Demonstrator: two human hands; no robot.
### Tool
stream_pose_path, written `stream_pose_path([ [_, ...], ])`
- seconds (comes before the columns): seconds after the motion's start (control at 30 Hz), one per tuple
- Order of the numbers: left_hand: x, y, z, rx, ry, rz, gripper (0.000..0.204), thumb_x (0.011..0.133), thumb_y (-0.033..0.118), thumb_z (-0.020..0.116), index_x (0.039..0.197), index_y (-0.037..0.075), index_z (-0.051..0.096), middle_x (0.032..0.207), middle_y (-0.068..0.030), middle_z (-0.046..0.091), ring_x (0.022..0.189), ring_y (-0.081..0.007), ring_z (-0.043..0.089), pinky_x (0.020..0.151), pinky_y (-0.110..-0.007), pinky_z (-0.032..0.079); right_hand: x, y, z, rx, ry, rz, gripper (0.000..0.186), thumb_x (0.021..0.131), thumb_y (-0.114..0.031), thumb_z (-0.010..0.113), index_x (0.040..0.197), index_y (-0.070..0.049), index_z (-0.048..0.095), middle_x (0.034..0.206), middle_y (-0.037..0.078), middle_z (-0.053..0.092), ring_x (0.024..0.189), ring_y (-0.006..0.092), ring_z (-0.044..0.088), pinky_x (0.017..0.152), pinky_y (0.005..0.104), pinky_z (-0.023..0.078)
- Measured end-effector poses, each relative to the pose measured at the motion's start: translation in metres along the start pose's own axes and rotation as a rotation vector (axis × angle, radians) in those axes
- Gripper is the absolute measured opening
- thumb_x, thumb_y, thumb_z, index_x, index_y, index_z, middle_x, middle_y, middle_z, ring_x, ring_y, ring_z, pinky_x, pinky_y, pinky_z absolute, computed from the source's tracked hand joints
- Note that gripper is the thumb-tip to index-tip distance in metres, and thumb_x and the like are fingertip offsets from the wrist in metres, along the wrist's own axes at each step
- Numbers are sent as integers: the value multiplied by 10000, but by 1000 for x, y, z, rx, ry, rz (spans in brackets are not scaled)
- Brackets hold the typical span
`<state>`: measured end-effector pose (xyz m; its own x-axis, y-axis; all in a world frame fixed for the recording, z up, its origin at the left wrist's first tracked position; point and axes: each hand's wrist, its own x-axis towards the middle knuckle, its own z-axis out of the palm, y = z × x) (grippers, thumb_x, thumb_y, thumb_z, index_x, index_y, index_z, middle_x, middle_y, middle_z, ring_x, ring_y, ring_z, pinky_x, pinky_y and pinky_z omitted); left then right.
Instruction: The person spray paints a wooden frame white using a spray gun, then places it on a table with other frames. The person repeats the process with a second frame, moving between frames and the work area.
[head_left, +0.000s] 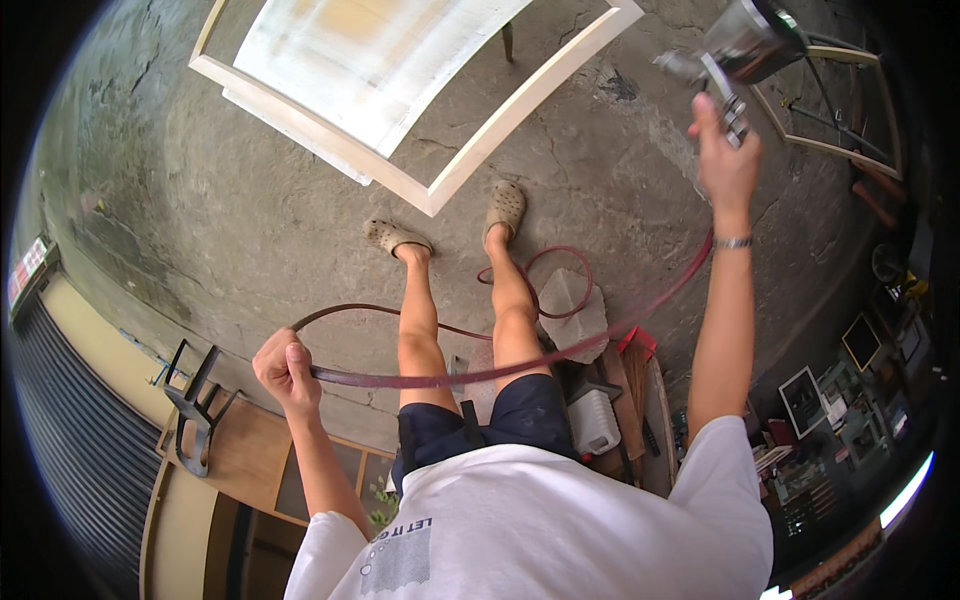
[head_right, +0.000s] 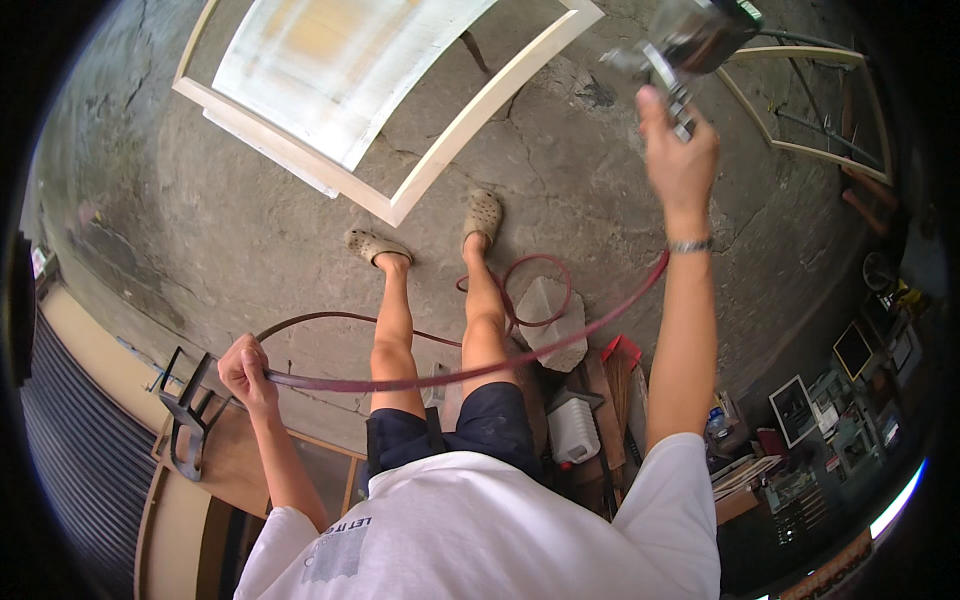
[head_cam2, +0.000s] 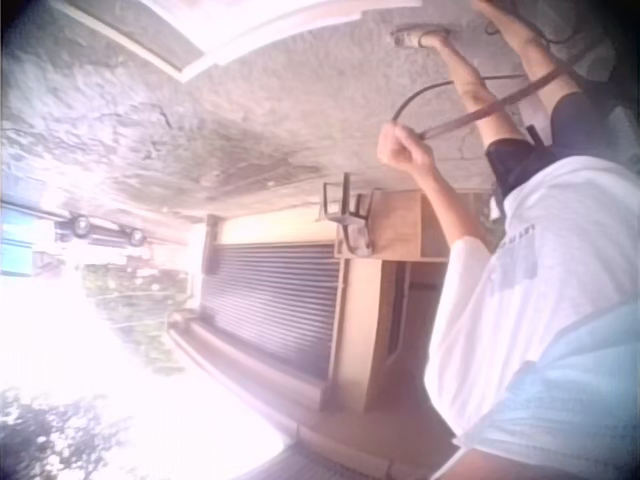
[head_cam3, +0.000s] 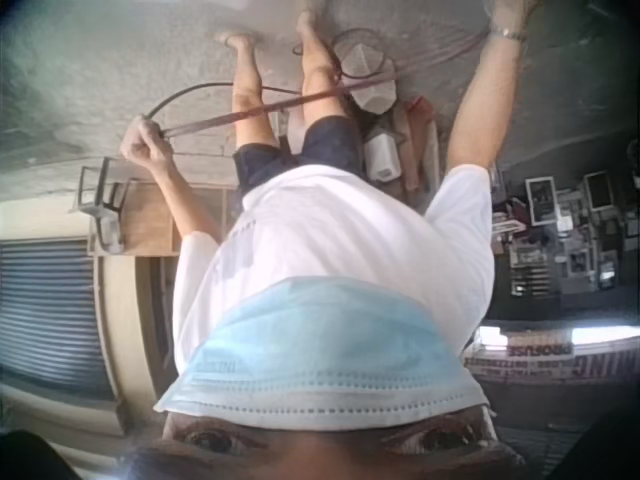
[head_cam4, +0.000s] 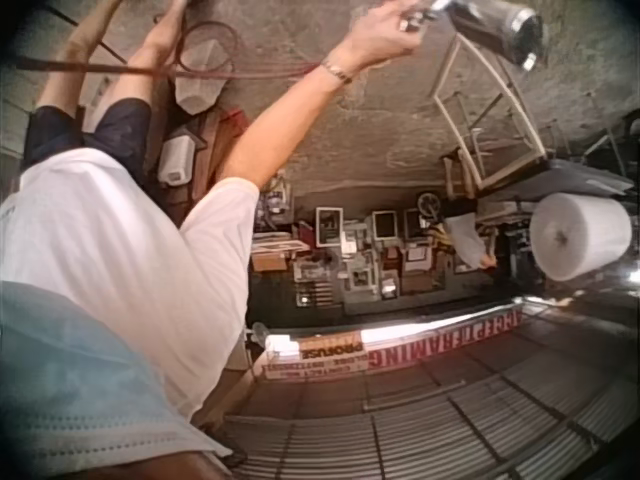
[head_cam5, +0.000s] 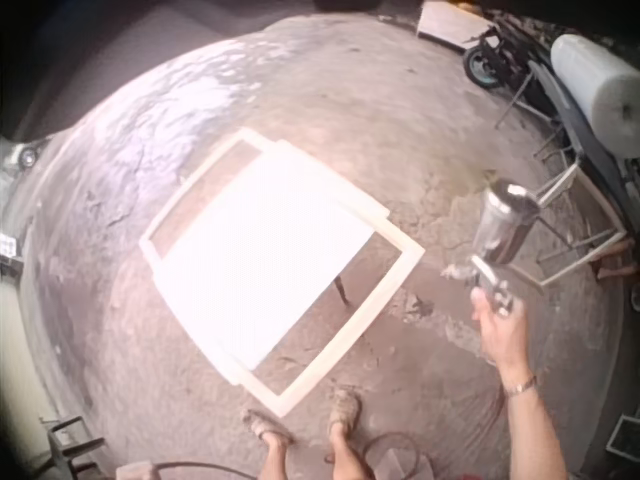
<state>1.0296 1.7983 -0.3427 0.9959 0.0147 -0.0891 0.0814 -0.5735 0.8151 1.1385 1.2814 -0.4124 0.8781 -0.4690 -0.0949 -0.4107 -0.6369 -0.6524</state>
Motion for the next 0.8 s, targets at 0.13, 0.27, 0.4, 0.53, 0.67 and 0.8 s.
stream_pose_path([
  [0.13, 5, -23, -23, -36, -13, -14, 500, 977, 231, 533, 565, 42, 321, 521, -22, 309, 483, -132, 290, 487, -325, 165, -93, -38, 24, 51, -300, -24, 383, 956, -379, 660, 867, -8, 693, 617, 56, 610, 560, 130, 554, 518, 328, 423],
  [0.27, 6, -55, -59, -70, -41, -4, 491, 967, 219, 532, 566, 38, 315, 522, -30, 300, 480, -149, 290, 486, -335, 169, -181, -88, 52, 117, -553, -4, 317, 924, -285, 689, 891, 29, 666, 710, 199, 634, 620, 348, 625, 586, 416, 472],
  [0.4, 5, -92, -110, -49, -79, 9, 480, 965, 215, 518, 569, 36, 313, 521, -42, 296, 476, -168, 297, 482, -345, 186, -244, -126, 80, 150, -607, -23, 227, 899, -195, 705, 931, 27, 670, 807, 213, 656, 727, 372, 655, 637, 415, 494],
  [0.53, 3, -125, -173, -51, -27, -58, 474, 965, 218, 494, 568, 37, 310, 518, -46, 296, 468, -174, 300, 478, -346, 196, -264, -175, 113, 215, -510, -30, 187, 914, -154, 686, 958, 27, 683, 825, 181, 680, 737, 334, 671, 648, 401, 499],
  [0.67, -7, -144, -239, -38, 131, -112, 481, 972, 230, 474, 566, 31, 310, 515, -45, 296, 462, -154, 300, 468, -343, 191, -236, -210, 146, 202, -418, 77, 228, 951, -189, 657, 945, 35, 698, 788, 165, 692, 707, 250, 661, 653, 383, 485],
  [0.8, -6, -164, -301, -139, 292, -70, 505, 1017, 237, 477, 577, 35, 329, 516, -31, 332, 478, -130, 308, 474, -317, 195, -176, -241, 172, 200, -211, 6, 300, 983, -245, 631, 890, 29, 712, 751, 111, 707, 545, 157, 588, 510, 332, 433],
])
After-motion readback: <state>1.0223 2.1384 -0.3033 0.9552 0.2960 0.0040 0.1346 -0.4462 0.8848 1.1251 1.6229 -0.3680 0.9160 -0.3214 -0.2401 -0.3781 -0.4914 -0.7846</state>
